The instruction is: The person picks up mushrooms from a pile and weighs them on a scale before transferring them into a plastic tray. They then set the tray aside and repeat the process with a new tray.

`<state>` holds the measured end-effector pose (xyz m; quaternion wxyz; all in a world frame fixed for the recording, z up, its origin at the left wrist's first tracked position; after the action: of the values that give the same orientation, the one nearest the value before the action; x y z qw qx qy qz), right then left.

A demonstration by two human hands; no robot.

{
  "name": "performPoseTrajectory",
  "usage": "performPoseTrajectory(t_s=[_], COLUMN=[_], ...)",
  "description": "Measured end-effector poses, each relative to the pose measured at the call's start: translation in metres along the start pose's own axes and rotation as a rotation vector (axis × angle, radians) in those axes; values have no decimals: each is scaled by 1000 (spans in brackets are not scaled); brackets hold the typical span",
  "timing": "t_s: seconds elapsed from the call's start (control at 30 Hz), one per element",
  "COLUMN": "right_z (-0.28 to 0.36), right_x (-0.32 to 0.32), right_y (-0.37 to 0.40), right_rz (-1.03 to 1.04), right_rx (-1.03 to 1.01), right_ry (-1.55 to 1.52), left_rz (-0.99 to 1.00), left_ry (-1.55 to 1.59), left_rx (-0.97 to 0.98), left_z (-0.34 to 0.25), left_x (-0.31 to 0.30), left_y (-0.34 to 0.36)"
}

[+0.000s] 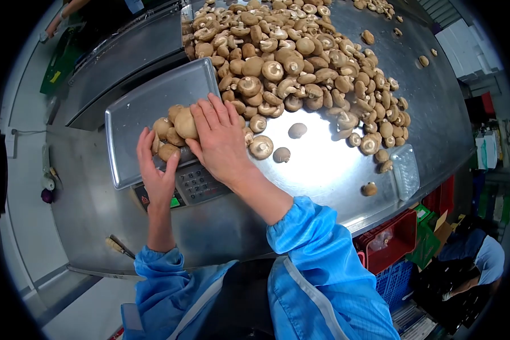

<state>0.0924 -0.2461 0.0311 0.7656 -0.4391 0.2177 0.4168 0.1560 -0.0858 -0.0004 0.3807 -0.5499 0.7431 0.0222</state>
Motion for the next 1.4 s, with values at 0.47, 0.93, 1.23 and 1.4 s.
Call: performPoseTrajectory(t_s=[0.47, 0.93, 1.23, 1.4], right_z=[-13, -47, -55, -42], right_x=[8, 2, 4, -4], right_y=[9, 14, 23, 15], right_rz=[0, -110, -114, -80], right_rx=[30, 267, 318, 255], right_ry=[-94, -453, -504, -479], left_rz=[-45, 64, 136, 217], left_ry=[-45, -648, -636, -511], left_rx=[24, 123, 162, 182], left_z=[-8, -32, -34, -34], left_x=[4, 21, 29, 28], left_y=[1, -17, -25, -18])
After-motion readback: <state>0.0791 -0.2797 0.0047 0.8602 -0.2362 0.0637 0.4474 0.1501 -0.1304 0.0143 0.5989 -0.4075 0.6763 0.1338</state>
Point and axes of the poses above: each hand's wrist, its own y-axis away from the middle knuckle, its own x-axis out of the palm, z = x × y, the point moved 9 cm from there along -y, towards the middle knuckle, and after that the axes turned 1 degree about x, right-handed, at the moved point
